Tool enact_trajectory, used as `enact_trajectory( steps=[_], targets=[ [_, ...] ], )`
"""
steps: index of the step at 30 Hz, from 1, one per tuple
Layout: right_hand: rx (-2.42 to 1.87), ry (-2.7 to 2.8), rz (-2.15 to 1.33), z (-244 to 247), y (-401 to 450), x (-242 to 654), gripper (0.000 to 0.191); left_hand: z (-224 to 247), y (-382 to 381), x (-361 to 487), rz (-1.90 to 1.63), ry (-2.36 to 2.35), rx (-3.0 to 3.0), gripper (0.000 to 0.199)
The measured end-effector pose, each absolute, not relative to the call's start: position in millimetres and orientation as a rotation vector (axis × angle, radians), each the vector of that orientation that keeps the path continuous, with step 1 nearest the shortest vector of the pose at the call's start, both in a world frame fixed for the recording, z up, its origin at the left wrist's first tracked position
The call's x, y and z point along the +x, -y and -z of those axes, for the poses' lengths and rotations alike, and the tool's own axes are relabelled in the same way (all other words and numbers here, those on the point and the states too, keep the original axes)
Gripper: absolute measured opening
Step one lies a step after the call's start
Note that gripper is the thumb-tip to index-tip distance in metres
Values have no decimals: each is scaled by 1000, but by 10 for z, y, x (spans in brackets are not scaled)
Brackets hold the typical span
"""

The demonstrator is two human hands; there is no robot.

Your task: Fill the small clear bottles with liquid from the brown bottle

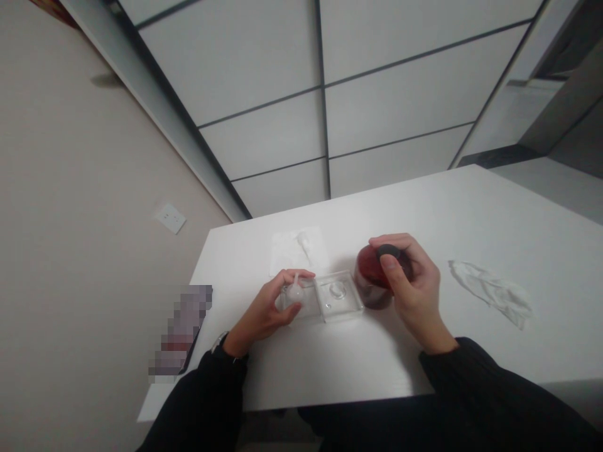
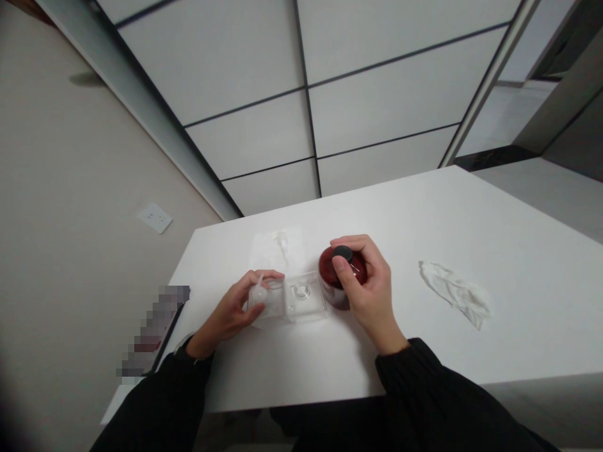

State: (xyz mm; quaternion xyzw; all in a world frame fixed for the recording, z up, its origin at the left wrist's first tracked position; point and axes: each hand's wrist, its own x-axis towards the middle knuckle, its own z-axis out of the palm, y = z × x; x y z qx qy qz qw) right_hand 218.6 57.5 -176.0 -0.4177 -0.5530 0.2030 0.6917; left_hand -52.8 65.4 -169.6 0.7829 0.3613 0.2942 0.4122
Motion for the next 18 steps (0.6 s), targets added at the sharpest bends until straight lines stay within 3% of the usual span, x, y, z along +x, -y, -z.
enact_trajectory(
  steps=[8,18],
  targets=[
    [-936,1225,-463,1758,-573,2174,24,1676,-632,-519,-763,-928,1944,35],
    [-944,1240,-465,1753,-573,2185,24,1687,-640,-532,-721,-901,1957,33]
  ],
)
